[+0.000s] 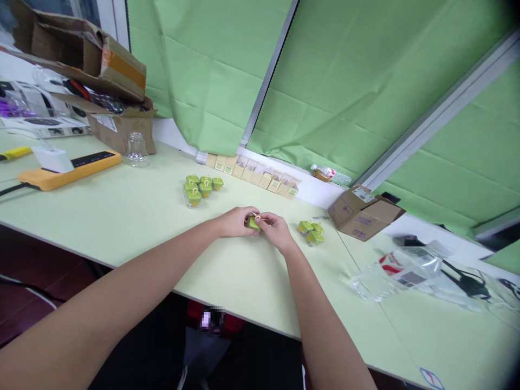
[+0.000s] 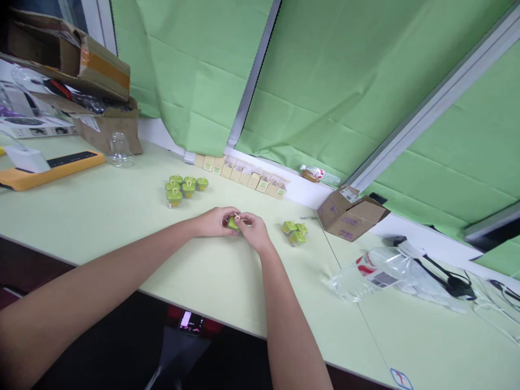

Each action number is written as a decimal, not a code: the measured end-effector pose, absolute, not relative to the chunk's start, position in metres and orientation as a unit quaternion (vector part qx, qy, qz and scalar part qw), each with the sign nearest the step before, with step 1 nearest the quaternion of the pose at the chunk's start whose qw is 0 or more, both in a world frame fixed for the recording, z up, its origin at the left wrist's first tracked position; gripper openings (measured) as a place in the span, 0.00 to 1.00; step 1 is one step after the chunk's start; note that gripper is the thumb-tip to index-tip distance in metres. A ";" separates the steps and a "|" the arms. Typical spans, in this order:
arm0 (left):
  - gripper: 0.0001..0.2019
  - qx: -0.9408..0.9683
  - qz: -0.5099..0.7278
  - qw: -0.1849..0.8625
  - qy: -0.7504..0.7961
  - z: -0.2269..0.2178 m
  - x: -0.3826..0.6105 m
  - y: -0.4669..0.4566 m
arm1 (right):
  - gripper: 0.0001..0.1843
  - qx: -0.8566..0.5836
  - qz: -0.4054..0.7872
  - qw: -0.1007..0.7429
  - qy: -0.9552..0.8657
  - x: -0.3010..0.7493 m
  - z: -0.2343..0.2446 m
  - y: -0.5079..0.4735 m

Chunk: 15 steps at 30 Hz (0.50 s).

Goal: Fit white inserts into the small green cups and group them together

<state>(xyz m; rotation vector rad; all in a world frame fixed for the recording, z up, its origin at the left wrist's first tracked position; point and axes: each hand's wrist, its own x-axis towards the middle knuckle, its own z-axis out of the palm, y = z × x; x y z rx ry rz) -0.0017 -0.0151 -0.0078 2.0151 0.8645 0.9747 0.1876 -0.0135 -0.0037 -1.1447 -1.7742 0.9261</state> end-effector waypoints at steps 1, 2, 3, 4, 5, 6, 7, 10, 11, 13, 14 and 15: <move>0.26 0.785 0.375 0.360 0.337 -0.006 -0.002 -0.016 | 0.15 -0.452 0.366 0.411 -0.702 0.188 -0.003 -0.014; 0.26 0.786 0.374 0.360 0.335 -0.004 -0.002 -0.018 | 0.15 -0.451 0.368 0.417 -0.698 0.188 -0.002 -0.014; 0.27 0.787 0.374 0.362 0.331 -0.003 -0.003 -0.020 | 0.14 -0.449 0.373 0.424 -0.693 0.188 -0.002 -0.014; 0.27 0.788 0.373 0.367 0.324 -0.001 -0.004 -0.021 | 0.14 -0.447 0.381 0.430 -0.686 0.188 0.000 -0.014; 0.27 0.789 0.370 0.376 0.317 0.000 -0.004 -0.022 | 0.14 -0.445 0.391 0.435 -0.678 0.188 0.001 -0.015; 0.28 0.788 0.364 0.388 0.311 0.001 -0.005 -0.023 | 0.14 -0.444 0.403 0.439 -0.669 0.188 0.002 -0.016; 0.30 0.785 0.354 0.405 0.309 0.002 -0.006 -0.023 | 0.14 -0.442 0.416 0.441 -0.661 0.188 0.004 -0.016; 0.38 0.763 0.319 0.463 0.318 0.000 -0.006 -0.022 | 0.14 -0.437 0.448 0.445 -0.640 0.190 0.007 -0.019; 0.40 0.756 0.311 0.477 0.322 -0.001 -0.006 -0.021 | 0.14 -0.436 0.456 0.445 -0.636 0.190 0.008 -0.020; 0.42 0.748 0.306 0.491 0.324 -0.003 -0.006 -0.019 | 0.13 -0.434 0.465 0.441 -0.633 0.191 0.009 -0.020; 0.41 0.748 0.308 0.492 0.321 -0.004 -0.005 -0.018 | 0.12 -0.432 0.466 0.440 -0.634 0.191 0.009 -0.021; 0.41 0.749 0.311 0.492 0.317 -0.005 -0.005 -0.017 | 0.11 -0.430 0.464 0.442 -0.636 0.192 0.009 -0.020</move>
